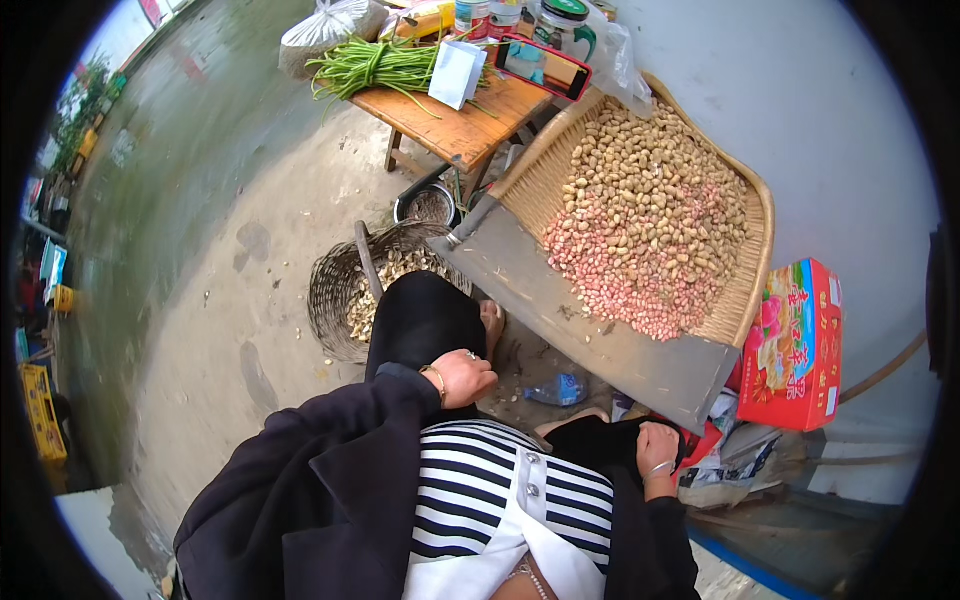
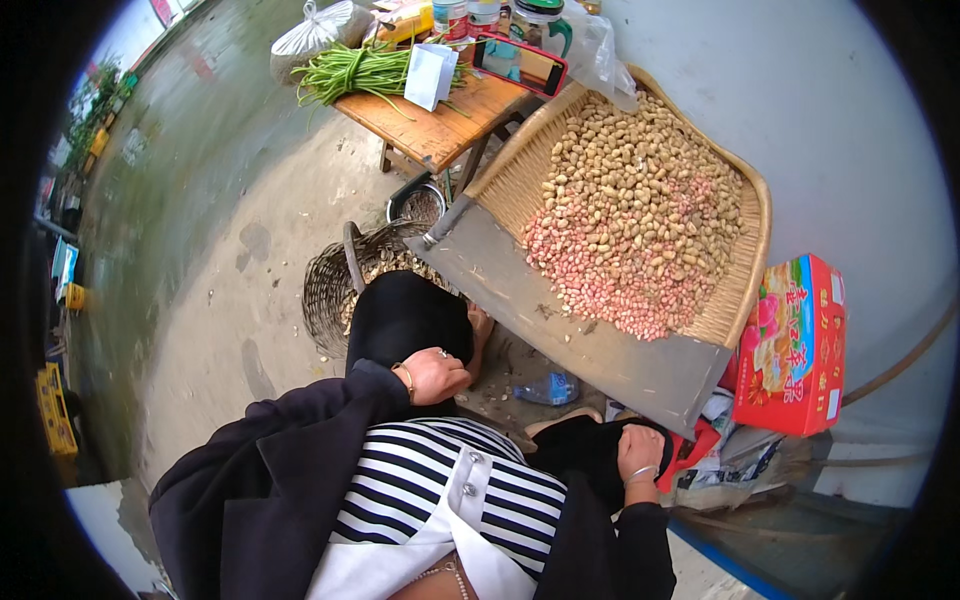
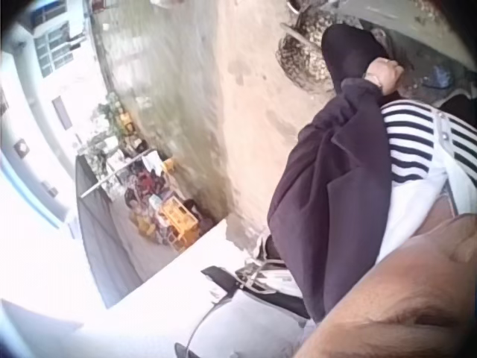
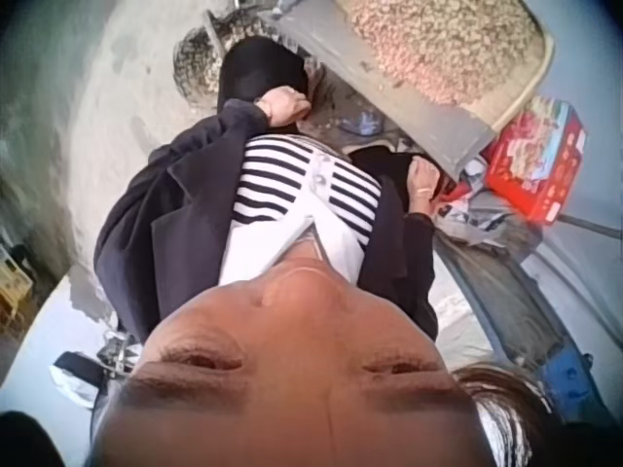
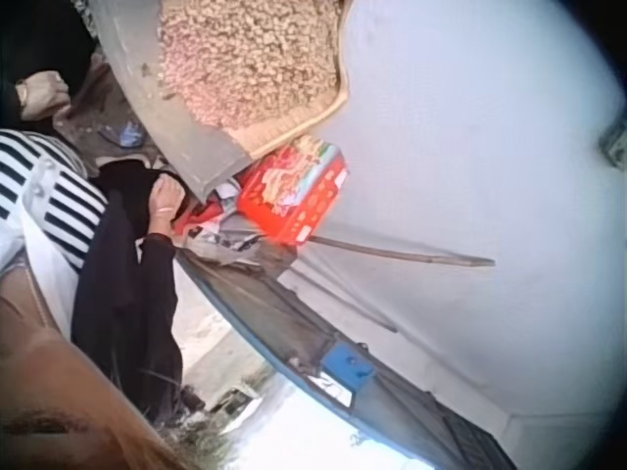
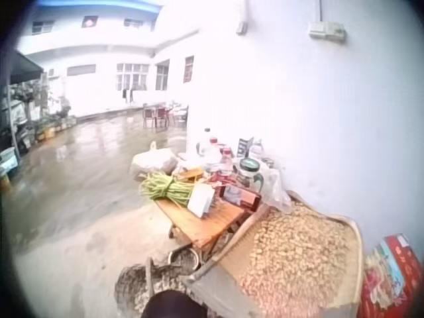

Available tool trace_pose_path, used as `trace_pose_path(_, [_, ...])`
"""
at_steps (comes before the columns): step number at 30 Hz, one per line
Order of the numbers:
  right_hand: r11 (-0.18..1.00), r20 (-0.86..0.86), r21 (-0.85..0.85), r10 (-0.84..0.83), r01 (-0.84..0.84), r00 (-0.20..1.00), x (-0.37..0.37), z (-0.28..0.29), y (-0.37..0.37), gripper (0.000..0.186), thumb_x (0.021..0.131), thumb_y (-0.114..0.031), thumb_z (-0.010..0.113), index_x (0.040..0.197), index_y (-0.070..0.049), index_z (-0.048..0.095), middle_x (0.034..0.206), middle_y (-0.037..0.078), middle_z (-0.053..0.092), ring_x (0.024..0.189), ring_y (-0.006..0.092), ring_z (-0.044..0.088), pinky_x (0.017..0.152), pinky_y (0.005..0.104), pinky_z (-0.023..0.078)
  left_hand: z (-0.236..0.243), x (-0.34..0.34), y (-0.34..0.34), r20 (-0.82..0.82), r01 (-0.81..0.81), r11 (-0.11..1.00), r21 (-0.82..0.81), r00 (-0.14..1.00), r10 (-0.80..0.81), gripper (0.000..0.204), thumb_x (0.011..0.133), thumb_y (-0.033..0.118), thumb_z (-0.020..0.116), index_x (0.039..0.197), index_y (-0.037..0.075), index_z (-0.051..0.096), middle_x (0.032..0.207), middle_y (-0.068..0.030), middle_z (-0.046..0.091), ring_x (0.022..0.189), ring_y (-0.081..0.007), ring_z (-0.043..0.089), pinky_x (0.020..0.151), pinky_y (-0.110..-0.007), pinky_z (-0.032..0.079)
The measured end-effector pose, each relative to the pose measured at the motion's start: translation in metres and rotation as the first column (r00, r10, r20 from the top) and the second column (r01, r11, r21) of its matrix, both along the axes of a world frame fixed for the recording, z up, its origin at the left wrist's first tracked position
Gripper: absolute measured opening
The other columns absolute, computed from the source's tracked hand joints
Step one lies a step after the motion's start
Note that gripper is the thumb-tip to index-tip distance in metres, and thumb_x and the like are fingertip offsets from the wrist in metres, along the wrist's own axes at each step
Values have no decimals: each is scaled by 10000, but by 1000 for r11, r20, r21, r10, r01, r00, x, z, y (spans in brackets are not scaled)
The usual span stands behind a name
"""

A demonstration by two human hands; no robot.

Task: The person sits and shells peanuts by hand, picking them from a large woven tray and placing the shelled kernels into a smaller basket. The person repeatedly picks, cracks, and discards the shells while sorting the peanuts.

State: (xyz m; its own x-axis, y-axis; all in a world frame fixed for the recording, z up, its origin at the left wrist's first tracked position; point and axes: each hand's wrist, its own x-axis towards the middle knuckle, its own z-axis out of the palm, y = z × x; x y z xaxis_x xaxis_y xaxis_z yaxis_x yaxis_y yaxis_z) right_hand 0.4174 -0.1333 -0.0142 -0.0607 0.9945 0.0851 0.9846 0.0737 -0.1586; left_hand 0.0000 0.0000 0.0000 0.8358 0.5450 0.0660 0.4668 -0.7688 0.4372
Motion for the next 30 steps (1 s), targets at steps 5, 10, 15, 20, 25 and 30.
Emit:
trace_pose_path(5, [995, 3, -46, -86, 86, 996, -7, 17, 0, 141, 786, -170, 461, 800, -84, 572, 791, 84, 587, 798, 270, 537, 758, 389, 373, -17, -23, -17, 64, -66, 997, -33, 996, 68, 95, 736, 171, 558, 792, 95, 568, 679, -35, 536, 653, -214, 554, 633, -336, 422])
trace_pose_path(10, [981, -33, -29, -192, 191, 981, -9, 6, 17, 138, 787, -173, 464, 795, -87, 571, 789, 98, 583, 798, 285, 536, 731, 402, 380, -8, -26, 2, 337, -293, 955, -54, 894, 294, 152, 705, 44, 547, 854, 71, 565, 899, -91, 581, 763, -251, 554, 693, -340, 432])
trace_pose_path(15, [970, -38, 6, -244, 244, 969, -8, 7, 0, 158, 792, -186, 451, 793, -81, 569, 771, 108, 577, 783, 303, 533, 700, 416, 386, 71, 17, 135, 532, -503, 830, 242, 784, 320, 231, 656, 50, 550, 881, 27, 501, 1199, -147, 457, 895, -313, 491, 749, -378, 420])
trace_pose_path(20, [981, -2, 90, -171, 171, 985, -16, 13, -15, 146, 770, -168, 463, 794, -70, 570, 760, 100, 571, 780, 295, 532, 724, 423, 371, 110, 80, 258, 588, -634, 745, 207, 689, 422, 258, 687, 85, 545, 911, 13, 439, 1321, -247, 242, 904, -367, 495, 711, -417, 441])
trace_pose_path(25, [973, 39, 81, -218, 215, 975, -7, 6, -19, 145, 764, -157, 465, 788, -73, 581, 748, 85, 575, 777, 272, 534, 737, 395, 366, 99, 116, 317, 460, -733, 678, -57, 583, 669, 213, 704, 82, 529, 856, 5, 401, 1343, -303, 132, 702, -402, 553, 634, -448, 450])
trace_pose_path(30, [975, 23, 55, -217, 215, 976, 7, -2, -17, 153, 764, -169, 466, 775, -75, 585, 735, 88, 574, 751, 277, 534, 730, 396, 369, 90, 125, 340, 419, -783, 614, -101, 526, 740, 196, 695, 71, 525, 841, 8, 411, 1355, -303, 79, 727, -400, 561, 649, -440, 447])
